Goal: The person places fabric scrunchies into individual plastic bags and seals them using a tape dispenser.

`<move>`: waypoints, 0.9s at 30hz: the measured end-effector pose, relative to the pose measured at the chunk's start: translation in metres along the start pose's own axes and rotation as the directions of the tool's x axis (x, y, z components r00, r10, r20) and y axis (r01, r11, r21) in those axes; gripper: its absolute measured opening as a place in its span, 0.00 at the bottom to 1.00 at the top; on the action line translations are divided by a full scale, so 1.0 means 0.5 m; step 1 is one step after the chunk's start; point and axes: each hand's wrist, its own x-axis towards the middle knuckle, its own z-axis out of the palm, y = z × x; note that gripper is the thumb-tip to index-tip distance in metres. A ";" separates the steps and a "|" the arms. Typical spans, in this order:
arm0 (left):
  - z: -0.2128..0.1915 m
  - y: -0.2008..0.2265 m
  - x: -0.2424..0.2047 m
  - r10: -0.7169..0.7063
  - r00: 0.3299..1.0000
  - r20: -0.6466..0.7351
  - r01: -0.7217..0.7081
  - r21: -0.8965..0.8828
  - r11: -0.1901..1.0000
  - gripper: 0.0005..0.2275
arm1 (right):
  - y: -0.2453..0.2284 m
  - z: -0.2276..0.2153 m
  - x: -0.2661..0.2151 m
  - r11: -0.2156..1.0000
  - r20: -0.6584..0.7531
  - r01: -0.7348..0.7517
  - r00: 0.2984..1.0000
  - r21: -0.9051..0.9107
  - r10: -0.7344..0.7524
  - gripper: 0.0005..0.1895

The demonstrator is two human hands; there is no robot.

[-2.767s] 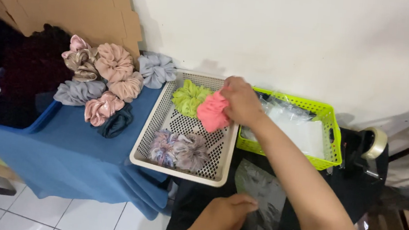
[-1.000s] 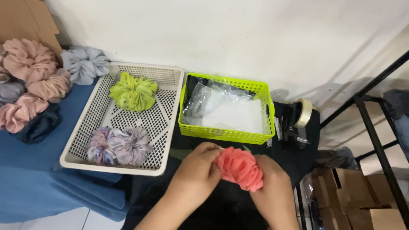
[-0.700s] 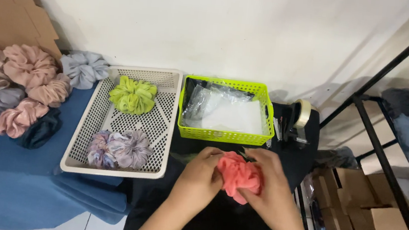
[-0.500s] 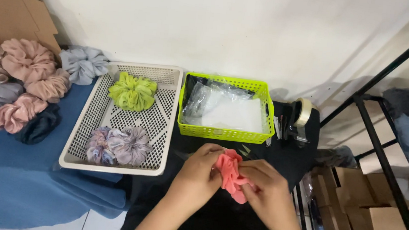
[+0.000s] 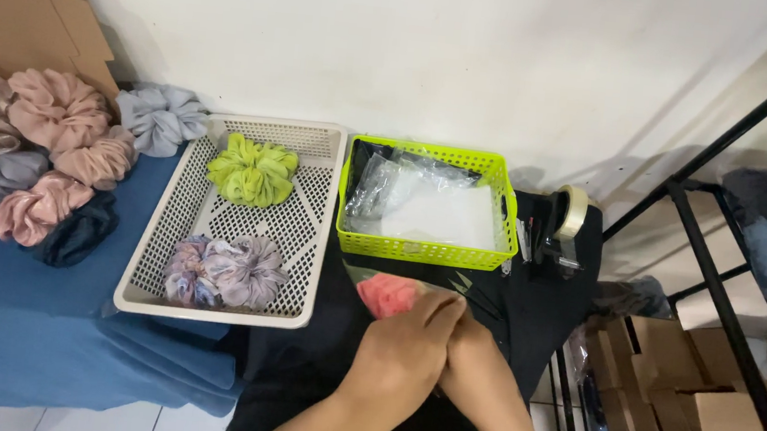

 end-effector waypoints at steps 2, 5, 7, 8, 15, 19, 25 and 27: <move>-0.003 0.003 -0.002 0.027 0.999 -0.040 -0.026 0.031 0.999 0.21 | 0.005 0.001 0.001 0.999 -0.018 0.008 1.000 0.032 -0.007 0.18; -0.012 0.012 0.003 0.070 0.993 -0.090 -0.068 0.020 0.997 0.24 | 0.011 0.000 0.004 0.995 -0.059 0.023 0.998 0.097 -0.017 0.19; -0.017 0.019 0.002 0.076 0.992 -0.100 -0.079 -0.025 0.997 0.26 | 0.014 0.002 0.002 0.991 -0.076 0.029 0.997 0.134 -0.019 0.20; -0.018 0.020 0.004 0.129 0.986 -0.106 -0.145 -0.166 0.975 0.25 | 0.015 0.002 0.003 0.985 -0.095 0.039 0.995 0.168 -0.024 0.20; -0.100 -0.034 0.011 -0.059 0.907 -0.417 -0.100 -0.349 0.932 0.22 | -0.010 -0.055 -0.012 0.825 -0.181 -0.231 0.912 0.515 0.368 0.33; -0.088 -0.125 0.002 -0.310 0.935 -0.171 0.151 -0.600 0.786 0.45 | 0.006 -0.094 -0.034 0.777 -0.222 -0.056 0.943 0.627 0.247 0.27; 0.006 -0.166 -0.014 -0.117 0.934 0.337 0.323 -0.939 -0.119 0.35 | -0.011 -0.107 -0.045 0.783 -0.205 -0.088 0.942 0.616 0.267 0.22; 0.030 -0.167 -0.013 -0.209 0.908 0.362 0.310 -0.918 -0.246 0.28 | -0.012 -0.118 -0.059 0.658 -0.073 -0.066 0.981 0.750 0.181 0.29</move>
